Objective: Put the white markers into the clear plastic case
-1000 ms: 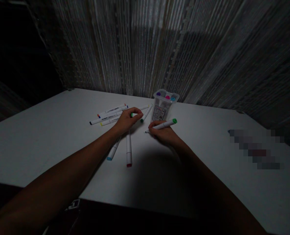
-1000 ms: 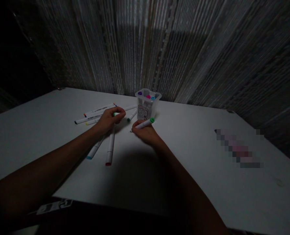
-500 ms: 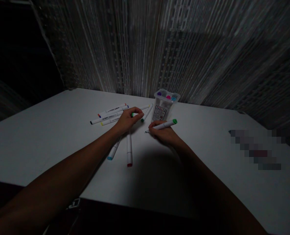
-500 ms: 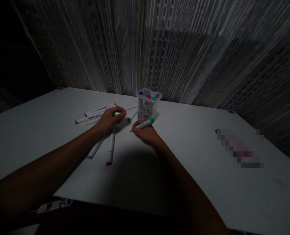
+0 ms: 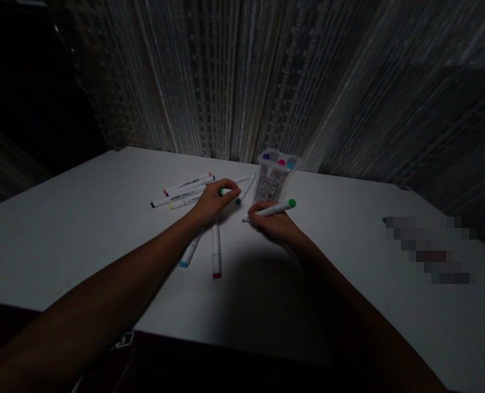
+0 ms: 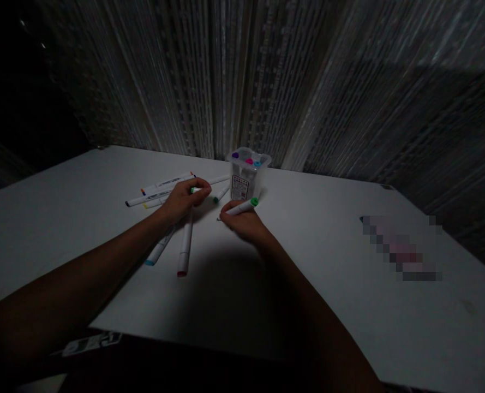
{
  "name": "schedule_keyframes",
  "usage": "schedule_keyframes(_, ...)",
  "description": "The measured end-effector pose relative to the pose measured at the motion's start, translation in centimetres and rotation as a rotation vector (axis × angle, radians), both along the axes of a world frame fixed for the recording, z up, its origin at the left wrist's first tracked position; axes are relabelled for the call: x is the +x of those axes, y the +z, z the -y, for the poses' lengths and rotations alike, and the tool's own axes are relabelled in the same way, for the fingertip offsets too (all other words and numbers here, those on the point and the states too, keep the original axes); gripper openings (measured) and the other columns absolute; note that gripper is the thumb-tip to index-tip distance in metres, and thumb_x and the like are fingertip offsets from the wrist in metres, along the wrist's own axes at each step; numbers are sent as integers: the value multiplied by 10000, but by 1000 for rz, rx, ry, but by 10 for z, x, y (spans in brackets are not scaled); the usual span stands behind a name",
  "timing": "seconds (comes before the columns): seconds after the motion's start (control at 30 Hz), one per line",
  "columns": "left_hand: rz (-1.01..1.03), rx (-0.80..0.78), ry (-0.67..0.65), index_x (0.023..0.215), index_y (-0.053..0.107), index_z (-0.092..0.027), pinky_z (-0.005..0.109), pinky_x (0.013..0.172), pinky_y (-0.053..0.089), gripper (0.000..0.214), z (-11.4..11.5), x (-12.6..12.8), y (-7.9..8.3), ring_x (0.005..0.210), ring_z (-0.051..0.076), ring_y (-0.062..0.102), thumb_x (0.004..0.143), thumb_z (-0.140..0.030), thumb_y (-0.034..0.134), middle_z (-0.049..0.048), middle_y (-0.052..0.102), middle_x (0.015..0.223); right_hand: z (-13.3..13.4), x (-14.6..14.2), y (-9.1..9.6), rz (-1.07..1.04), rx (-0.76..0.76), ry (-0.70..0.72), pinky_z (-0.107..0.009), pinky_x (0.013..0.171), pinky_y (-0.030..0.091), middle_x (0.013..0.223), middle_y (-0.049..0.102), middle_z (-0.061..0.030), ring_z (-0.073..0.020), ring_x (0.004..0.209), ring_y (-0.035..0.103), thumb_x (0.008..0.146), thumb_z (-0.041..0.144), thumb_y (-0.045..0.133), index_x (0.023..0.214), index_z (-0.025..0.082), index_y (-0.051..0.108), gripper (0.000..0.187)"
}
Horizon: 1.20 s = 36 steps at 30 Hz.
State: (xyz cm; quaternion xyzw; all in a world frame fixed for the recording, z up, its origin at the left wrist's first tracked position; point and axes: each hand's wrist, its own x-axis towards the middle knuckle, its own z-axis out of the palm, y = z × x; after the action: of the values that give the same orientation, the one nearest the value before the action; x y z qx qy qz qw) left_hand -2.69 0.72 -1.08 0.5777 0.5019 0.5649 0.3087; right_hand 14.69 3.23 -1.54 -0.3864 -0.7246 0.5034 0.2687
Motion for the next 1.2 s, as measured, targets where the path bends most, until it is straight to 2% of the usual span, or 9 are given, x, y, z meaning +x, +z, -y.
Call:
schedule_keyframes(0.87,-35,20,-10,741,568,-128,216,548,320,269,0,-1,0,580,87,406,674,-386,603,-14,487,638,4,1,6,29,-10,-22,-198,442,316,525,501,24,-84,479,426,681,210,561,713,159,556,60)
schedule_keyframes(1.2,-34,8,2,753,569,-133,215,542,324,284,0,-2,-1,580,92,413,669,-401,608,-12,492,628,0,1,0,23,20,-6,-210,434,304,529,492,29,-85,467,407,671,238,567,710,166,560,82)
